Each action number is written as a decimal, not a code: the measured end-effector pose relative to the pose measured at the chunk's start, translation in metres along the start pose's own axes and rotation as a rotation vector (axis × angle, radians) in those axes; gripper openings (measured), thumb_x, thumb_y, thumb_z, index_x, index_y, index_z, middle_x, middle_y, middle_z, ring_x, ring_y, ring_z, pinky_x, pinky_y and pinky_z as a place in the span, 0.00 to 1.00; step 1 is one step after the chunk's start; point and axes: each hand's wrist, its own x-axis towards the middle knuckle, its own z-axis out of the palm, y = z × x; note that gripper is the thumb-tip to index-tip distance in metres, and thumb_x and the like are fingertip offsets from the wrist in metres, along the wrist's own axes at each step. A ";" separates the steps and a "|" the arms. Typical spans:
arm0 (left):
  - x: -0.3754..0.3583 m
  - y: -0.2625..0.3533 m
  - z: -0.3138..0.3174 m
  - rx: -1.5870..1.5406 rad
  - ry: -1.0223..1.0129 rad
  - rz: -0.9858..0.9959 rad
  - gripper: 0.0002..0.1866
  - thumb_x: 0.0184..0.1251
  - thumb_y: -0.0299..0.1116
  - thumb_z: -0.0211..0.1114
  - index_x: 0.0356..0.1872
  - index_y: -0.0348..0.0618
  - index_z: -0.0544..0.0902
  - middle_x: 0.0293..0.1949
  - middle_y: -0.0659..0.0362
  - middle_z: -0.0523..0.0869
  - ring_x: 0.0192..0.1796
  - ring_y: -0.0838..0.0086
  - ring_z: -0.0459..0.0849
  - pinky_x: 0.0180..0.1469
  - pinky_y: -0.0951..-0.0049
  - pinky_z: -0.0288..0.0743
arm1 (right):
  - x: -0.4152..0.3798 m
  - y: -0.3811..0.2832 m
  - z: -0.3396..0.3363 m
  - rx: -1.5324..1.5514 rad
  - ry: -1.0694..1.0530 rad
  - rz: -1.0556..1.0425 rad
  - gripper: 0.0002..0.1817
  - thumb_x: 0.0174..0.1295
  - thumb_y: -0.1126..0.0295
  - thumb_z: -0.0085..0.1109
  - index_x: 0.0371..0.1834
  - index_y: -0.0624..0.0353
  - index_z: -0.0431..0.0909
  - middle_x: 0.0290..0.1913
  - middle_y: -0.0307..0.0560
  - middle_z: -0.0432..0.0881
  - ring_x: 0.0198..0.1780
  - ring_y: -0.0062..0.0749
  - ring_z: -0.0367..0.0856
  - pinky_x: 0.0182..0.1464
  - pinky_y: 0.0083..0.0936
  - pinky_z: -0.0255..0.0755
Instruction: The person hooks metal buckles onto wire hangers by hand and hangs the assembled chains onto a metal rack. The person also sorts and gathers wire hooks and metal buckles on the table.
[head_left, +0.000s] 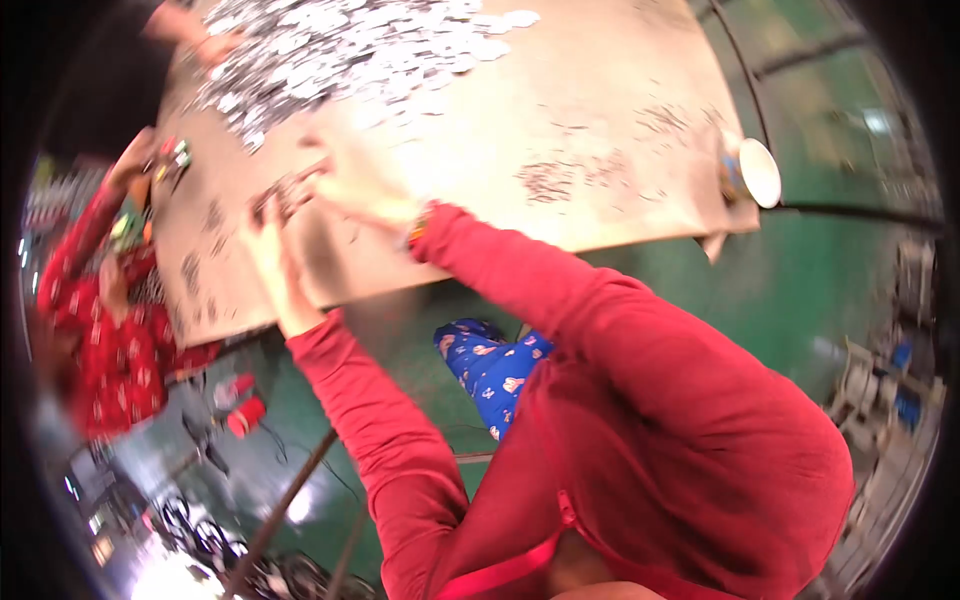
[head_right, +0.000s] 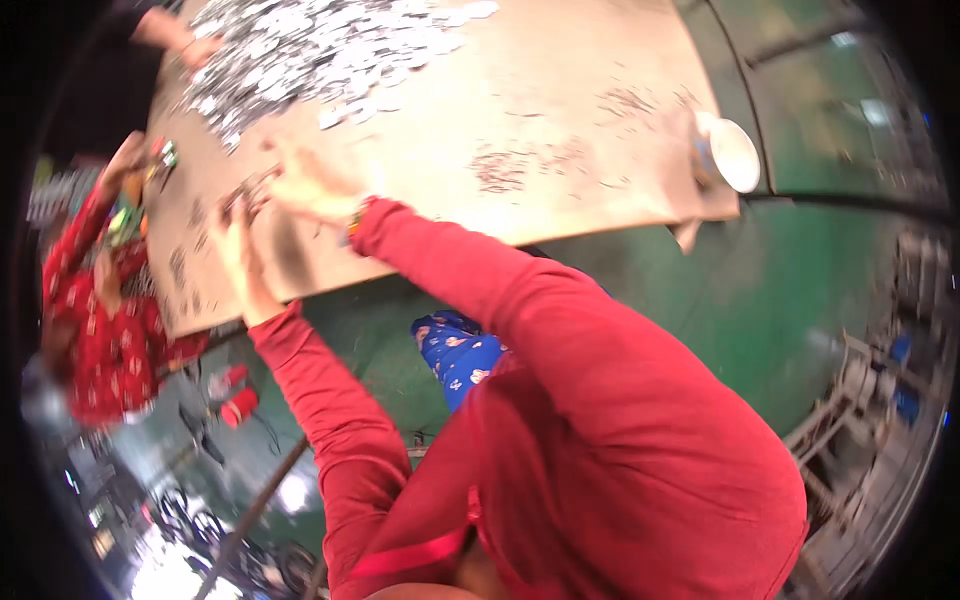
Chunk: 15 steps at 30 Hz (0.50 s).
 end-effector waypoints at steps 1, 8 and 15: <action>0.010 -0.004 -0.001 -0.008 -0.019 -0.020 0.21 0.63 0.29 0.61 0.52 0.25 0.70 0.49 0.47 0.76 0.42 0.67 0.82 0.45 0.73 0.78 | 0.003 0.006 0.004 -0.046 0.065 -0.018 0.30 0.52 0.75 0.50 0.63 0.61 0.60 0.44 0.59 0.76 0.38 0.42 0.78 0.44 0.37 0.73; -0.012 0.033 0.018 0.639 -0.016 0.034 0.25 0.60 0.29 0.63 0.59 0.37 0.71 0.54 0.47 0.78 0.45 0.68 0.81 0.42 0.72 0.75 | -0.047 -0.075 -0.058 -0.653 -0.148 -0.230 0.23 0.51 0.78 0.52 0.54 0.59 0.72 0.45 0.57 0.76 0.46 0.47 0.76 0.46 0.37 0.72; -0.112 0.073 -0.020 0.666 0.043 0.241 0.20 0.64 0.36 0.59 0.56 0.38 0.75 0.52 0.48 0.79 0.48 0.64 0.80 0.53 0.66 0.71 | -0.162 -0.132 -0.271 -1.246 0.021 -0.041 0.10 0.59 0.68 0.59 0.42 0.56 0.82 0.36 0.46 0.77 0.34 0.32 0.79 0.36 0.25 0.73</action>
